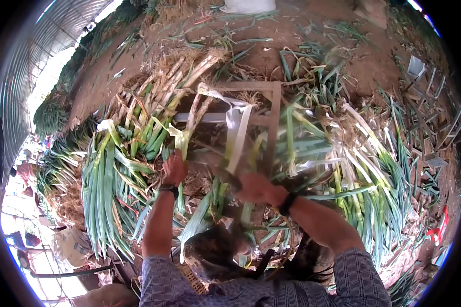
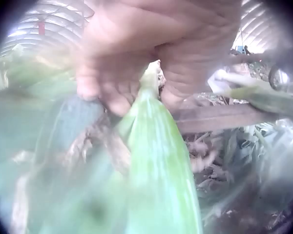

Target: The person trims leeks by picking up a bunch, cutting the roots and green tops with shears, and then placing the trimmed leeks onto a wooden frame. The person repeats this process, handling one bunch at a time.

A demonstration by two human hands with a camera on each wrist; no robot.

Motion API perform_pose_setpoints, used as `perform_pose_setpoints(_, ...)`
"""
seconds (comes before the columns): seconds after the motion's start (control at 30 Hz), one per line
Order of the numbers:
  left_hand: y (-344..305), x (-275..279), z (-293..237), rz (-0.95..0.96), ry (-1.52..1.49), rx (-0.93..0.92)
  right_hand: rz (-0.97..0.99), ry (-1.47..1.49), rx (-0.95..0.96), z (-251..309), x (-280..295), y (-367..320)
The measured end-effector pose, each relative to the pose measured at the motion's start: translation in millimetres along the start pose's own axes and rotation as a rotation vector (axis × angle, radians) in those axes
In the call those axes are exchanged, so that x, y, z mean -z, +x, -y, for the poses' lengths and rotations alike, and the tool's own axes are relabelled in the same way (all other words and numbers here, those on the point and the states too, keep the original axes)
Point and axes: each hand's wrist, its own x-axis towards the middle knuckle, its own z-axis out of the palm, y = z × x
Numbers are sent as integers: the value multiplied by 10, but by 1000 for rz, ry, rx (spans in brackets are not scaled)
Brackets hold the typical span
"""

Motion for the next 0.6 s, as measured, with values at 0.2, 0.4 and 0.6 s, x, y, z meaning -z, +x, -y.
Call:
perform_pose_setpoints(0.2, 23, 59, -118, 205, -600, 49, -109, -109, -86, -58, -15, -33)
perform_pose_setpoints(0.4, -488, 253, -38, 448, -986, 49, 17, -187, -20, 22, -7, -151)
perform_pose_setpoints(0.6, -814, 41, 334, 401, -1454, 7, 152, -150, -14, 305, 28, -264)
